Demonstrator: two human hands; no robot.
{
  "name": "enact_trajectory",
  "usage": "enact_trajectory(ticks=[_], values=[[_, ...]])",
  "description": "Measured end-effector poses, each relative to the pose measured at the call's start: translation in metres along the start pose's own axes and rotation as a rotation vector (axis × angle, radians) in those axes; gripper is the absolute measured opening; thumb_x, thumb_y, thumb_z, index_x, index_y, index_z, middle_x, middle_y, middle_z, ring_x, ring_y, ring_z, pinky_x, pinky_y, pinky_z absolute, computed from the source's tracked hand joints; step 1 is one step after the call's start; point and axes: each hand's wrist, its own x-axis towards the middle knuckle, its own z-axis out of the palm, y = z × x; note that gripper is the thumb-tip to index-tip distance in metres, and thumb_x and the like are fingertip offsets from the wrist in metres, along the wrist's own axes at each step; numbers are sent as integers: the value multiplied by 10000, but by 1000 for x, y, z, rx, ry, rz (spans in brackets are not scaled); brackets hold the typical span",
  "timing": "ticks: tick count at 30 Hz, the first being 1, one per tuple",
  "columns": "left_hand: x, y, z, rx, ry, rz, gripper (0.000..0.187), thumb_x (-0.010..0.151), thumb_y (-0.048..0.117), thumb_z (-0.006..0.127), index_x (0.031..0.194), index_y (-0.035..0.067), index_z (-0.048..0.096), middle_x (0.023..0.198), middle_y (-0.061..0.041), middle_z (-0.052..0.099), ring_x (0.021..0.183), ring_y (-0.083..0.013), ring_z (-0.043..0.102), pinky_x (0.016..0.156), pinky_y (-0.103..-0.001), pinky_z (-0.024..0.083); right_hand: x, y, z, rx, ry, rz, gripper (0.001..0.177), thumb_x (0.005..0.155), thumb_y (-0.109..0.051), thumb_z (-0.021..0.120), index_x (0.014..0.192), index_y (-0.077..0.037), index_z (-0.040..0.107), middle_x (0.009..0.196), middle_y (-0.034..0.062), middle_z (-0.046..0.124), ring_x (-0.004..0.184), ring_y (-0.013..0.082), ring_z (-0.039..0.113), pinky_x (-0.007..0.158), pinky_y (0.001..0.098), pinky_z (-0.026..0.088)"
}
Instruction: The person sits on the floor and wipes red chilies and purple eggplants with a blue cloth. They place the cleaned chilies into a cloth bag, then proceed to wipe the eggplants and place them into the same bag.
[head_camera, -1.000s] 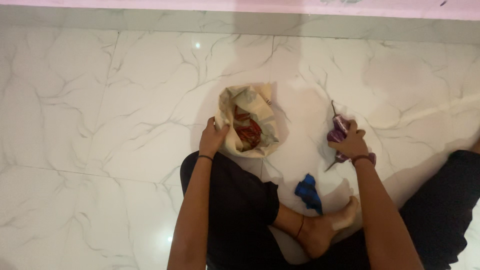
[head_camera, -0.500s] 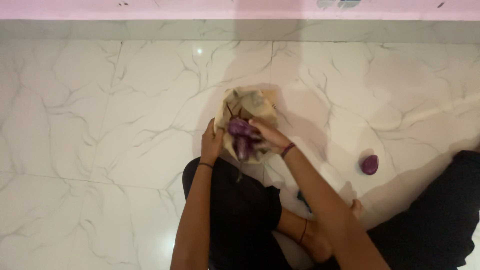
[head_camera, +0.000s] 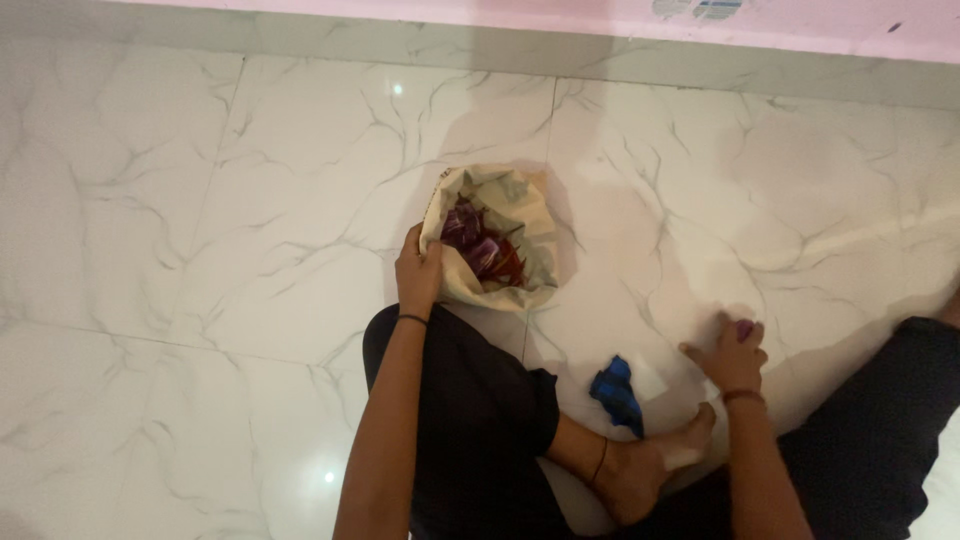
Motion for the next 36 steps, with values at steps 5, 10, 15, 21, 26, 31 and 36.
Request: enact_trajectory(ticks=[5,10,15,21,26,31,36], values=[[-2,-4,1,-8,-6,53,458,938,249,591,1370,98,600,1089,-184,758,944,-274,742,835,-373,560,13,-41,2,505,-300,-71,686,818,-361,781,1436,-100,636,1230,159,762,1120,290,730,973,371,582],[-6,1,-3,67,-45,40,481,934,245,619,1398,129,561,1074,-172,745,932,-288,728,819,-383,551,7,-197,-84,1394,-524,-355,697,953,-266,659,1572,-191,347,1451,55,540,1190,186,636,910,332,559],[-12,3,-5,52,-31,56,494,922,264,615,1401,156,557,1045,-165,754,895,-276,734,801,-379,560,-9,-223,-108,1145,-223,-494,560,1015,-309,623,1513,-92,487,1474,118,623,1217,214,671,1019,361,528],[4,-24,-1,21,74,70,427,981,278,553,1383,141,591,1057,-166,749,881,-251,706,803,-364,539,-89,-118,-28,295,-125,-285,922,845,-445,803,1593,-147,353,1567,302,341,1418,476,339,1126,554,349],[22,-64,3,-73,140,83,386,1045,257,476,1380,101,588,1067,-117,733,897,-244,684,811,-360,535,-100,-89,33,164,-34,-180,796,767,-324,802,1469,-153,468,1458,250,489,1245,468,496,1026,520,464],[52,-92,-5,-630,256,-113,368,1055,254,422,1306,72,622,799,-69,579,626,-215,490,507,-361,419,-92,-98,50,541,-33,-111,375,836,-206,736,1164,-64,626,1112,219,646,1018,420,642,888,479,527],[76,-91,-43,-900,450,-323,262,1020,257,493,1161,71,612,775,-53,601,548,-171,543,430,-326,405,-99,-93,60,713,63,-123,306,847,-219,735,1088,-41,671,1029,216,685,964,408,673,851,464,535]])
